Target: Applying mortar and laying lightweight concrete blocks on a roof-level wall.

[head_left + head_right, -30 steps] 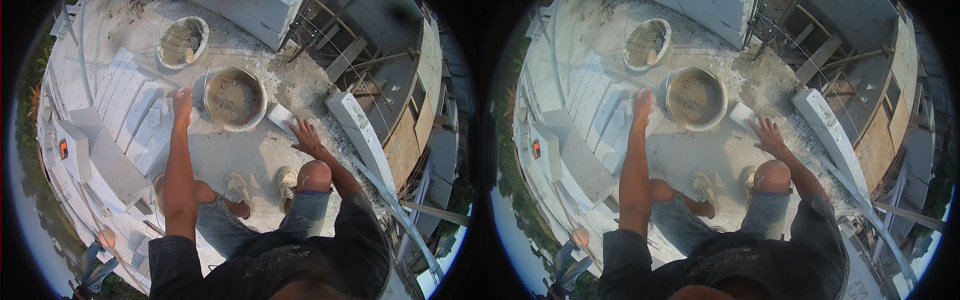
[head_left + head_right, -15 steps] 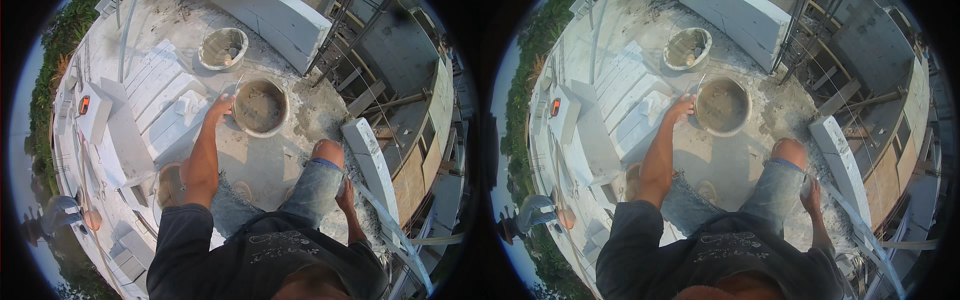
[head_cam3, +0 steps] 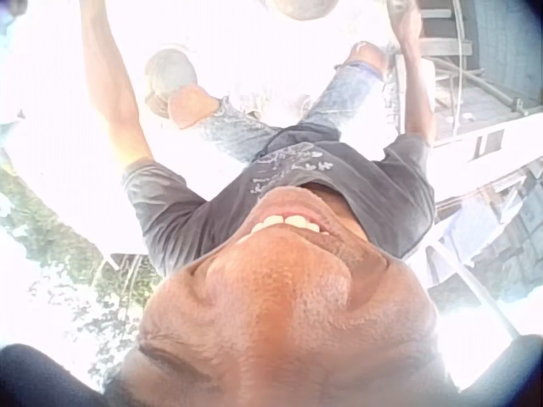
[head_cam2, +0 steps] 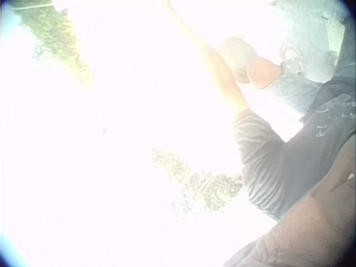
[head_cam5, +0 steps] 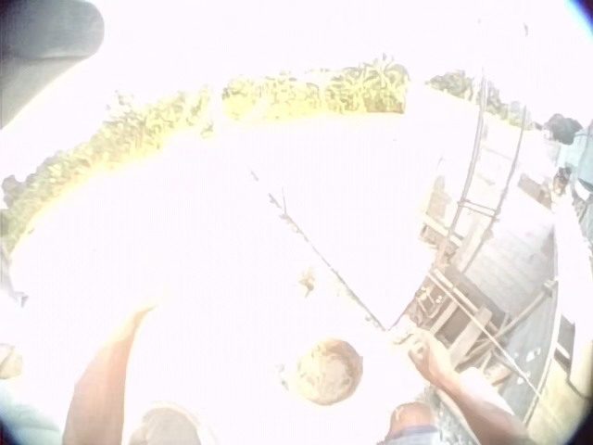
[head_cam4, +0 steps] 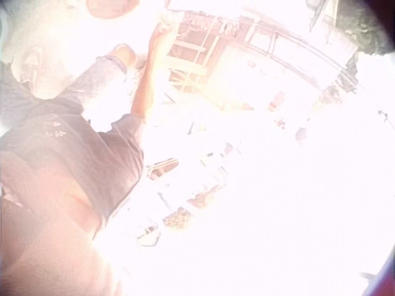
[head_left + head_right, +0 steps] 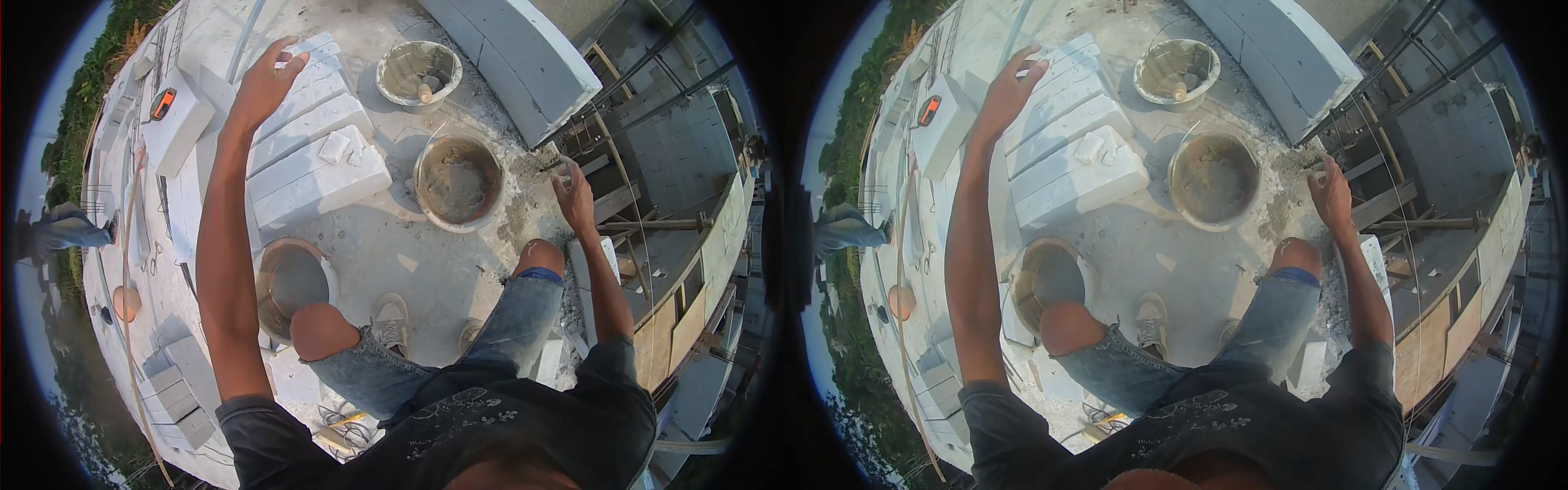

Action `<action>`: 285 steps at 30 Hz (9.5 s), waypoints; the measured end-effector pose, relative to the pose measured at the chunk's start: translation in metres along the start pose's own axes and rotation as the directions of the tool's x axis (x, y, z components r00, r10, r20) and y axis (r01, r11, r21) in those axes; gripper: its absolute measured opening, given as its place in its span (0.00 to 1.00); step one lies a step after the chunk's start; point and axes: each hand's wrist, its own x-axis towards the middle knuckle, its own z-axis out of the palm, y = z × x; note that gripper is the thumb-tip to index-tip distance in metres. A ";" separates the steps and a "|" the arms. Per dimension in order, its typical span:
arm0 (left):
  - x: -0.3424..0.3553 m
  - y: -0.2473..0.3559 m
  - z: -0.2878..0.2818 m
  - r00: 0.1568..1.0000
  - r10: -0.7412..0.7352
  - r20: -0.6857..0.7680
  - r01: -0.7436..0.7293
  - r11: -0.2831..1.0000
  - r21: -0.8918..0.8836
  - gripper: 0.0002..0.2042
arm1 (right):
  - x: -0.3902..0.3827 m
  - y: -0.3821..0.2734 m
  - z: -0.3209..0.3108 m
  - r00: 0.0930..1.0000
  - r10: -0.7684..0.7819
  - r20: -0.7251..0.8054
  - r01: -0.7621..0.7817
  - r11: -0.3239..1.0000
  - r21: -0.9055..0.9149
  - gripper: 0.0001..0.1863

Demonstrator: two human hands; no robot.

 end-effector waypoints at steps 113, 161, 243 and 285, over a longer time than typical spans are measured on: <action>-0.095 0.046 0.355 0.941 -0.174 0.289 0.324 0.706 -0.630 0.23 | -0.138 -0.096 0.153 0.542 0.007 0.841 -0.422 -0.862 0.280 0.07; -0.102 0.061 0.350 0.947 0.089 0.310 0.069 0.883 -0.464 0.21 | -0.064 -0.078 0.067 0.813 0.085 0.576 0.414 0.611 -0.675 0.33; -0.108 0.041 0.356 0.967 -0.112 0.229 0.230 0.773 -0.591 0.20 | -0.134 -0.120 0.116 0.756 0.436 0.489 -0.257 0.884 -0.391 0.23; -0.098 0.053 0.375 0.958 0.032 0.285 0.140 0.816 -0.560 0.23 | -0.141 -0.095 0.086 0.484 0.389 0.784 -0.773 0.610 0.174 0.17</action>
